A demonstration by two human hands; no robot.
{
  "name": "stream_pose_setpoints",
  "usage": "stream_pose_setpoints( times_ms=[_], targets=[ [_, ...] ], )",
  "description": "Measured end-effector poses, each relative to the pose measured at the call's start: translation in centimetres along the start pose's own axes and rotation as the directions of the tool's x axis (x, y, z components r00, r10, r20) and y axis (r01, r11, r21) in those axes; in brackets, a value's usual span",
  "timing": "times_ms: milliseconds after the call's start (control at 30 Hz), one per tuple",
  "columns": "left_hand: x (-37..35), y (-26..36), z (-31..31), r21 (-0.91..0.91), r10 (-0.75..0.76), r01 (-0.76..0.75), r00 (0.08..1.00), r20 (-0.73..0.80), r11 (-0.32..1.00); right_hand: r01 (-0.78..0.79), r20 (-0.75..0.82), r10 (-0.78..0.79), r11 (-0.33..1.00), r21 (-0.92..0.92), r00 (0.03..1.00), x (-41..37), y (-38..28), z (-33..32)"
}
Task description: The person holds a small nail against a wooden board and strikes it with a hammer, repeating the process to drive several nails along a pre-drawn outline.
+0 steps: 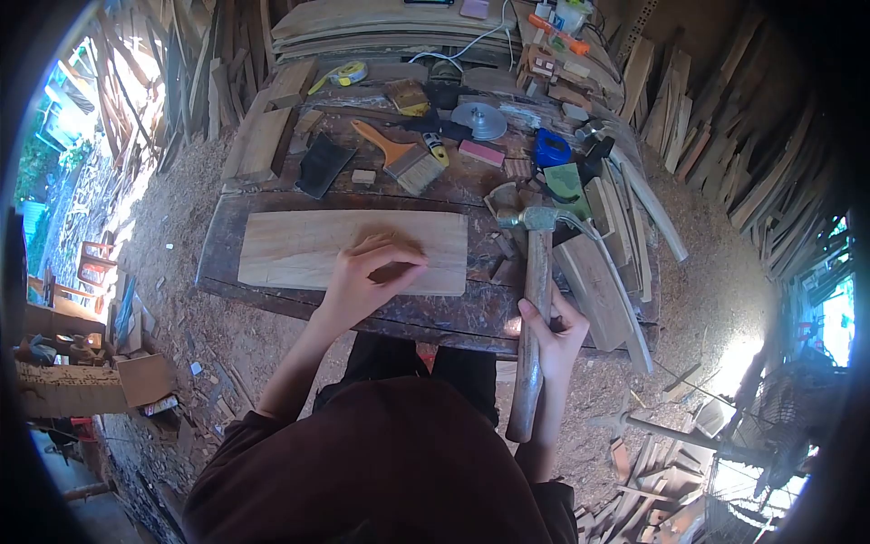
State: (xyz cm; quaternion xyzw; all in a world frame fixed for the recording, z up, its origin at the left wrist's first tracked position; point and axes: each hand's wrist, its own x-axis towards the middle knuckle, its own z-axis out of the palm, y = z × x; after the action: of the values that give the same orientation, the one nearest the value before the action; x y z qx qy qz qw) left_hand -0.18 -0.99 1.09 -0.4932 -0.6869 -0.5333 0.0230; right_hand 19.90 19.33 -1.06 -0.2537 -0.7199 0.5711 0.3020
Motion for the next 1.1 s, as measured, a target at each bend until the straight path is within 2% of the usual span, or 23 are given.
stream_pose_setpoints(
  times_ms=[200, 367, 433, 500, 567, 633, 700, 767, 833, 1100],
  targets=[
    [-0.1, 0.1, 0.0, 0.028, -0.039, 0.039, 0.999, 0.013, 0.999, -0.015, 0.005, 0.015, 0.999, -0.033, 1.0, -0.1, -0.1, 0.0],
    [-0.2, 0.0, 0.2, 0.001, -0.015, 0.015, 0.999, -0.039, 1.0, 0.014, 0.021, -0.012, 0.997, -0.077, 1.0, -0.2, -0.4, 0.1],
    [-0.2, 0.2, 0.3, -0.012, -0.044, 0.044, 0.998, -0.042, 0.999, 0.156, 0.049, -0.149, 0.965, -0.213, 0.988, -0.7, -0.9, 0.2],
    [-0.2, 0.1, 0.3, -0.028, -0.075, 0.074, 0.996, -0.041, 0.997, 0.151, 0.049, -0.143, 0.959, -0.239, 0.988, -1.1, -2.5, 0.1],
    [-0.3, -0.1, 0.3, -0.017, -0.074, 0.073, 0.997, -0.024, 0.997, 0.397, 0.157, -0.366, 0.812, -0.428, 0.917, -1.4, -4.6, 0.0],
    [-0.3, -0.1, 0.3, -0.013, -0.073, 0.073, 0.997, -0.02, 0.997, 0.403, 0.153, -0.375, 0.813, -0.42, 0.915, -2.1, -5.7, 0.2],
    [-0.4, -0.2, 0.4, -0.006, -0.071, 0.071, 0.997, -0.017, 0.997, 0.497, 0.273, -0.415, 0.736, -0.46, 0.868, -2.5, -7.1, 0.5],
    [-0.5, -0.5, 0.6, -0.014, -0.064, 0.063, 0.997, -0.033, 0.998, 0.473, 0.286, -0.381, 0.774, -0.421, 0.879, -2.7, -7.7, 1.1],
    [-0.5, -0.3, 0.5, -0.002, -0.053, 0.053, 0.998, -0.042, 0.999, 0.587, 0.385, -0.447, 0.671, -0.453, 0.808, -2.5, -8.5, 1.5],
    [-0.7, -0.3, 0.4, 0.077, -0.052, 0.055, 0.998, -0.046, 0.996, 0.661, 0.44, -0.498, 0.617, -0.426, 0.748, -2.0, -9.3, 1.7]
  ],
)
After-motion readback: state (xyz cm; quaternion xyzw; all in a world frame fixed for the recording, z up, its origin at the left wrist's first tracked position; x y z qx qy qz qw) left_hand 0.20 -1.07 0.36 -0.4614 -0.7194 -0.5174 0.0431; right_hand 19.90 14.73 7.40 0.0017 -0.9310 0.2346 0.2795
